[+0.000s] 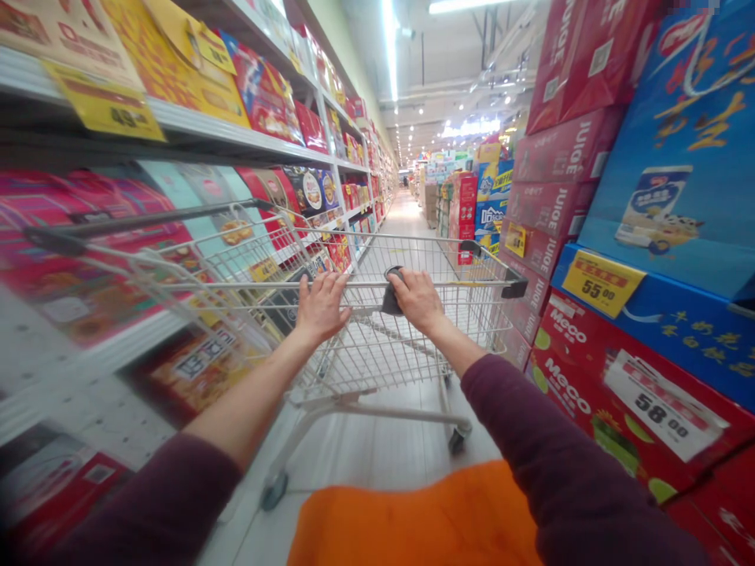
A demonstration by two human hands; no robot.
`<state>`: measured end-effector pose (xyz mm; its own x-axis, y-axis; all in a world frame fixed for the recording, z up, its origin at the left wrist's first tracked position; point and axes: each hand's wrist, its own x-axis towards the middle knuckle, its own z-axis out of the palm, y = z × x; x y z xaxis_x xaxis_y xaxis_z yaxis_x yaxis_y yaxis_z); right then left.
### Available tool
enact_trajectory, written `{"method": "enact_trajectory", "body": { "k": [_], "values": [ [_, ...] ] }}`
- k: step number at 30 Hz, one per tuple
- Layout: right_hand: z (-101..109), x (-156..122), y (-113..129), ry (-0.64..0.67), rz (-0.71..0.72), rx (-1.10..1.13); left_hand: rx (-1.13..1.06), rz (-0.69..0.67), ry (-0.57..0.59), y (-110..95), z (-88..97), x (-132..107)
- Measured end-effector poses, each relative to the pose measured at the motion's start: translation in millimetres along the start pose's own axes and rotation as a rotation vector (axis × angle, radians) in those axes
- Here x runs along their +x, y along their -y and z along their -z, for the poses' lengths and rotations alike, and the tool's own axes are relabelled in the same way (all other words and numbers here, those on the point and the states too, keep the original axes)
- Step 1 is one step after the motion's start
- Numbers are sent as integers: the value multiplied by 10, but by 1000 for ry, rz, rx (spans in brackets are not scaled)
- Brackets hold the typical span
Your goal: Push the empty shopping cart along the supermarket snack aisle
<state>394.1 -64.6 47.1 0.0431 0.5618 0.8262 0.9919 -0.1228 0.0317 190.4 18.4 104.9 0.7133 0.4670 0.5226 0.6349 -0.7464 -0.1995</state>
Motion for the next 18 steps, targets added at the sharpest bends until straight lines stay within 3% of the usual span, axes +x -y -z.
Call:
{"method": "enact_trajectory", "body": {
  "k": [5, 8, 11, 18],
  "values": [
    [42, -178, -304, -79, -33, -46, -11, 27, -24, 82, -6, -43],
    [14, -214, -338, -132, -57, -56, -16, 27, -27, 44, -27, -44],
    [-53, -126, -188, -118, -62, -26, -28, 32, -33, 7, -50, -39],
    [-208, 233, 447, -22, 3, 88, -24, 15, -22, 28, -31, -56]
  ]
}}
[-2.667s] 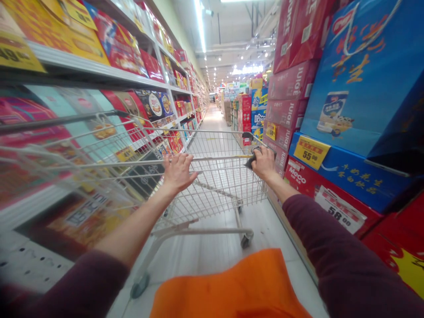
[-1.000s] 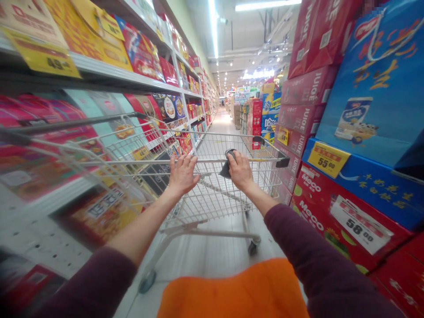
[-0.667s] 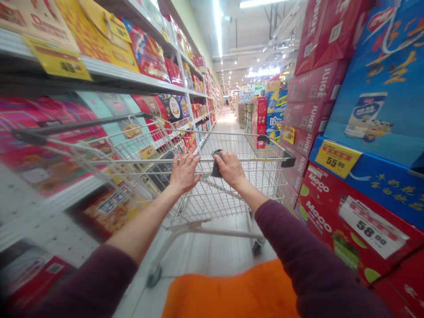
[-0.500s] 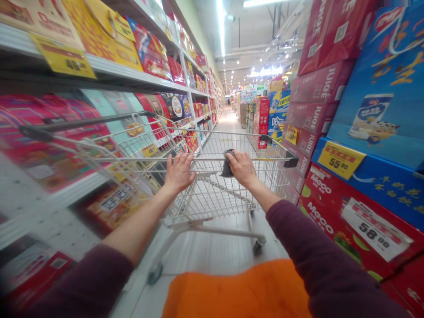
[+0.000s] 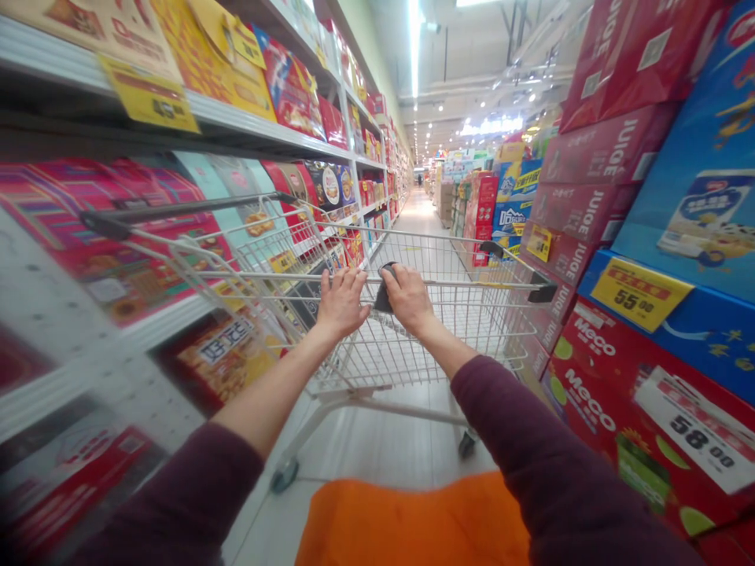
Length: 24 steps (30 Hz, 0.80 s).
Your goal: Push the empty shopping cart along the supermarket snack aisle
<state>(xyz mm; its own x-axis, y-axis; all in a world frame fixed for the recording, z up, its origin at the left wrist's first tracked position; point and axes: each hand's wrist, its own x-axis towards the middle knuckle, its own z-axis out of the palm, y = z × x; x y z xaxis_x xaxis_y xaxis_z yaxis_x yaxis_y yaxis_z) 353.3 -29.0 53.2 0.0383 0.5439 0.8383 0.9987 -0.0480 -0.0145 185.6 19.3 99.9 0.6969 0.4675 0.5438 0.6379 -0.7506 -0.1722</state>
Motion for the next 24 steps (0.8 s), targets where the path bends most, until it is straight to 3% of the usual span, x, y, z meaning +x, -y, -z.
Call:
{"method": "enact_trajectory", "body": {
  "k": [3, 9, 14, 17, 24],
  "values": [
    [54, 3, -4, 35, 21, -41, 22, -14, 17, 84, 26, -26],
    [282, -197, -449, 62, 18, -91, 58, 63, -7, 236, 48, -79],
    [286, -314, -650, 3, -34, -68, 39, 61, -12, 201, 7, -56],
    [198, -268, -551, -40, -57, -71, 23, 65, -29, 180, -25, -41],
    [-8, -3, -62, -44, 5, -65, 47, 63, -52, 211, -23, -59]
  ]
}}
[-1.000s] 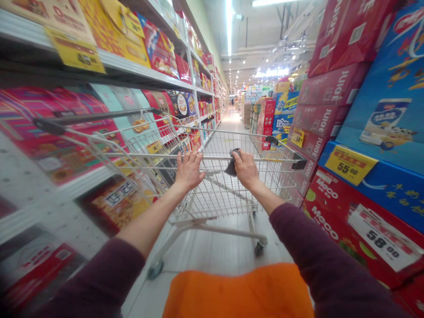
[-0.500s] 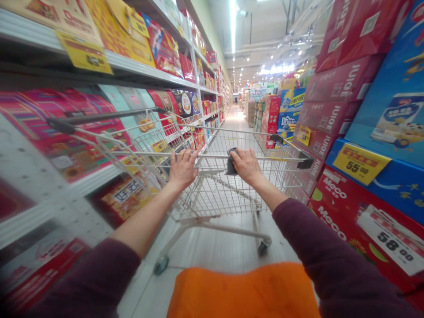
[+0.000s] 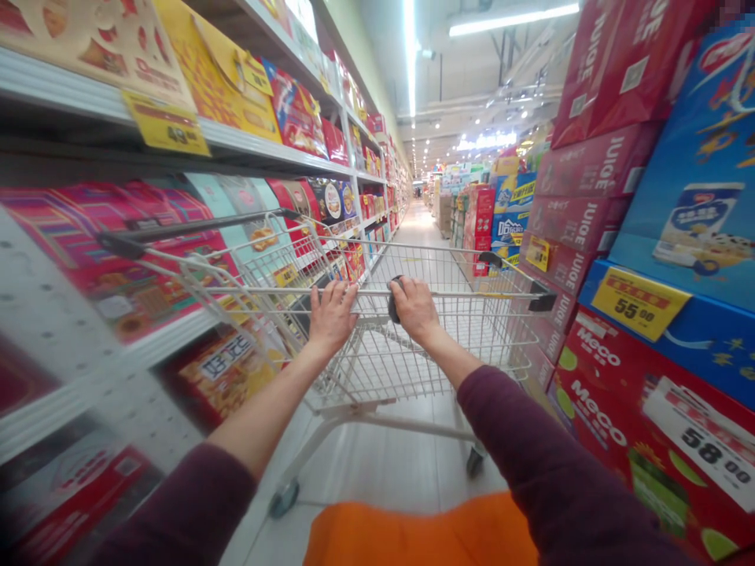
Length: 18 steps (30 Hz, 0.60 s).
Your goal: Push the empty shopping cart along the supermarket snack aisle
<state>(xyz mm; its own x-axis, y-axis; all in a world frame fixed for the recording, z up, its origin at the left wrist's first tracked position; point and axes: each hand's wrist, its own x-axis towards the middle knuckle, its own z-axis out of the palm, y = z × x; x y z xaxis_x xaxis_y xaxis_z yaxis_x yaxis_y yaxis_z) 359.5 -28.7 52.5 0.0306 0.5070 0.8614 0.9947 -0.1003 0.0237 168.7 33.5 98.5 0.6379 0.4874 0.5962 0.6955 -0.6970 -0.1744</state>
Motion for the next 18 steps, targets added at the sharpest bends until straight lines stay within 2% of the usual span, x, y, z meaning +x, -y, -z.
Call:
{"method": "enact_trajectory", "body": {
  "k": [4, 8, 13, 15, 18],
  "values": [
    [17, 15, -41, 12, 58, -33, 35, -39, 10, 89, 34, -7],
    [117, -116, -362, -16, 76, -53, 49, -35, -27, 165, 35, -7],
    [205, -297, -687, -85, 26, -85, 37, -21, -47, 130, 7, 11],
    [180, -303, -684, -102, 9, -91, 31, -13, -42, 111, -4, 19],
    [73, -210, -496, -109, 8, -86, 26, -10, -38, 103, -18, 23]
  ]
}}
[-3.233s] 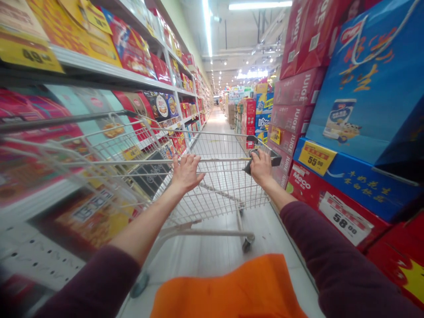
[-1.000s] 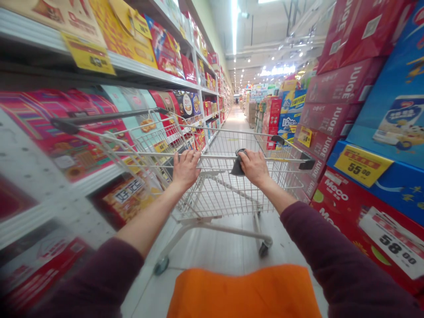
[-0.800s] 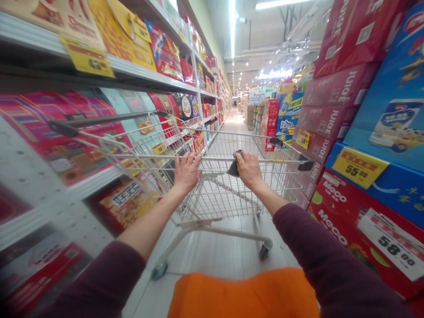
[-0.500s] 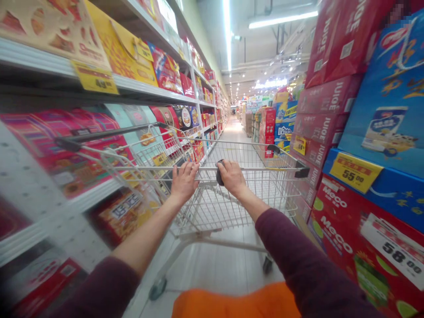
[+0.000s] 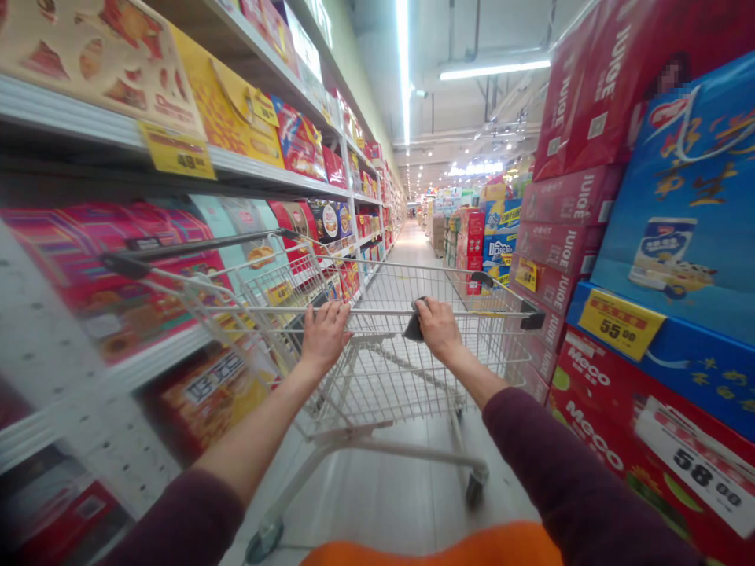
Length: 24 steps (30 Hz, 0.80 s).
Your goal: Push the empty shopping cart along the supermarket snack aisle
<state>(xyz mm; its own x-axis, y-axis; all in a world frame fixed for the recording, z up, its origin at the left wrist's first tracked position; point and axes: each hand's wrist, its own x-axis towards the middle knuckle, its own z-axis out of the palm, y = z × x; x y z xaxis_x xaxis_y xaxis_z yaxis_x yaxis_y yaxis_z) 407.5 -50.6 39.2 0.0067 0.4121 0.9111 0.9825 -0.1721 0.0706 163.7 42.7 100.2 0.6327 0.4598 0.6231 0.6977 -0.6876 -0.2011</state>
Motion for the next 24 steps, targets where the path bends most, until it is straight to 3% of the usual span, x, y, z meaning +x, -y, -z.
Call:
{"method": "enact_trajectory", "body": {
  "k": [5, 8, 10, 13, 18, 21, 24],
  "values": [
    [-180, 299, 596, 50, 65, 60, 0, -8, -5, 20, -2, -8],
    [-180, 426, 780, 154, 93, 103, 0, -30, 17, 72, 18, -20],
    [-128, 431, 735, 200, 102, 116, 8, -21, 15, 134, 37, -40],
    [-18, 324, 480, 214, 97, 126, 30, 74, -7, 233, 64, -89],
    [51, 117, 119, 134, 46, 104, 30, 85, 21, 273, 77, -138],
    [-5, 135, 207, 109, 40, 87, 12, 92, 10, 244, 60, -129],
    [-90, 274, 519, 122, 56, 100, 0, 96, -3, 233, 45, -122]
  ]
}}
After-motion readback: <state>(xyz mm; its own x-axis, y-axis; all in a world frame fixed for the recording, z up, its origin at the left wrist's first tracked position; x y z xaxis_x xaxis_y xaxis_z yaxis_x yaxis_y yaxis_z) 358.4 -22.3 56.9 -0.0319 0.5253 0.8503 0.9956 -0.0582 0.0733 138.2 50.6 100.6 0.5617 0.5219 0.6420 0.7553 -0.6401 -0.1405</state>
